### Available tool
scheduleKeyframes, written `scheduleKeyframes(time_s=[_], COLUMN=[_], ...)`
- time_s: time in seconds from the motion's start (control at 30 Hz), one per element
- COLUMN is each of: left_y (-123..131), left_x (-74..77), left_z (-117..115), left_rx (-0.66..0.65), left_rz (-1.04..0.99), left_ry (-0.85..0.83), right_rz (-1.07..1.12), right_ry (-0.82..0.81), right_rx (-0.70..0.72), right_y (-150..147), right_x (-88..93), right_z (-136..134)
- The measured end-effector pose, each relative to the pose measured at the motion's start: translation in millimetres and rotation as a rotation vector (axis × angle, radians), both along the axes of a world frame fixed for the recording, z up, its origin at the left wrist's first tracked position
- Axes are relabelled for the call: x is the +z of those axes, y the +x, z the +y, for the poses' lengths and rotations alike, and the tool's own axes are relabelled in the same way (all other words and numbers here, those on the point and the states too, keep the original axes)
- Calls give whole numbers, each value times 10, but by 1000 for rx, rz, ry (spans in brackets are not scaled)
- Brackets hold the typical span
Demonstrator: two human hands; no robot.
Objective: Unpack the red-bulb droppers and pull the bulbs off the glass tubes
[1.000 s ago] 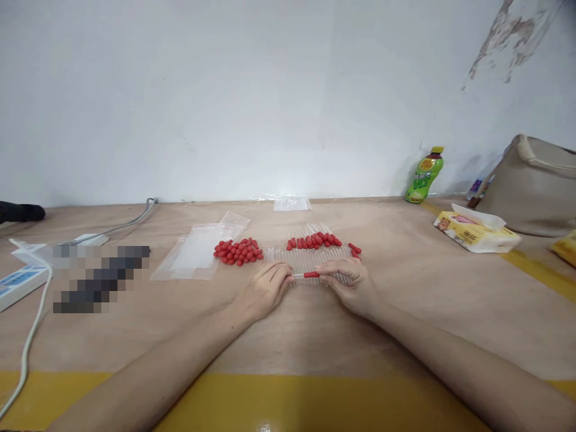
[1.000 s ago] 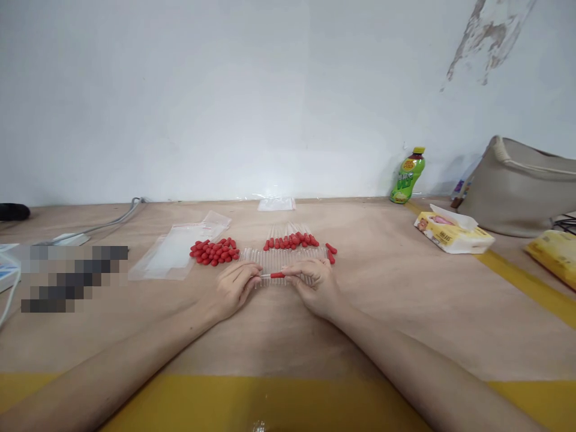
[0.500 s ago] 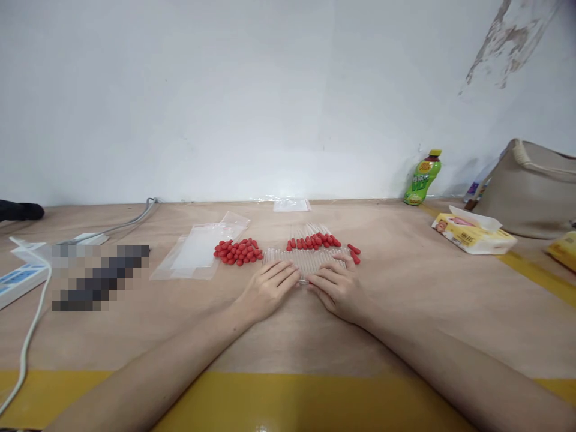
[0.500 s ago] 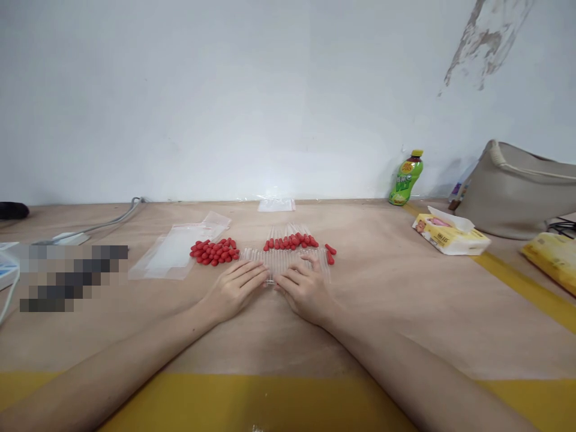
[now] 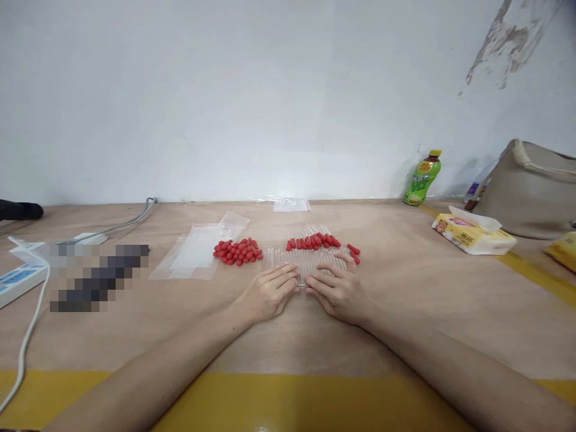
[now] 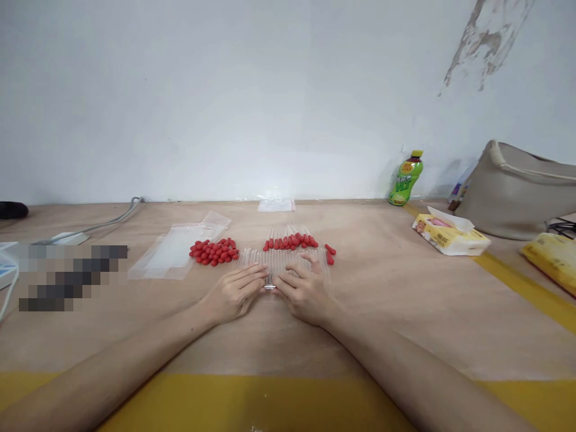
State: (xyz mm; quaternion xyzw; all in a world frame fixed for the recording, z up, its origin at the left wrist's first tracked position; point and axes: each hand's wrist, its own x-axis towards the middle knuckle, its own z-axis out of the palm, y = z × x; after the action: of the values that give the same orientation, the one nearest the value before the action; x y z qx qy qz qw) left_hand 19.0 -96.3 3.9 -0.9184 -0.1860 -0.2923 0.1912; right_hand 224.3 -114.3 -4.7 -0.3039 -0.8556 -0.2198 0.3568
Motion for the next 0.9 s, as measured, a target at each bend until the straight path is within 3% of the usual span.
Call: scheduleKeyframes(time_s=[0.67,0.73,0.8,0.9], left_y=[-105,-195,-296,-380], left_x=[-24,-27,-24,-17], left_z=[14,58,114,196], left_rx=[-55,19,175,380], left_rz=[-109,-163,-244,-330], left_ry=[-53,-62,-80,-121], right_rz=[-73,-7,138,400], right_ry=[241,228,160,-92], right_rx=[40,-4,-113,-209], right_y=[195,307,465,709], right_x=[57,71,77,58], right_z=[42,120,241,451])
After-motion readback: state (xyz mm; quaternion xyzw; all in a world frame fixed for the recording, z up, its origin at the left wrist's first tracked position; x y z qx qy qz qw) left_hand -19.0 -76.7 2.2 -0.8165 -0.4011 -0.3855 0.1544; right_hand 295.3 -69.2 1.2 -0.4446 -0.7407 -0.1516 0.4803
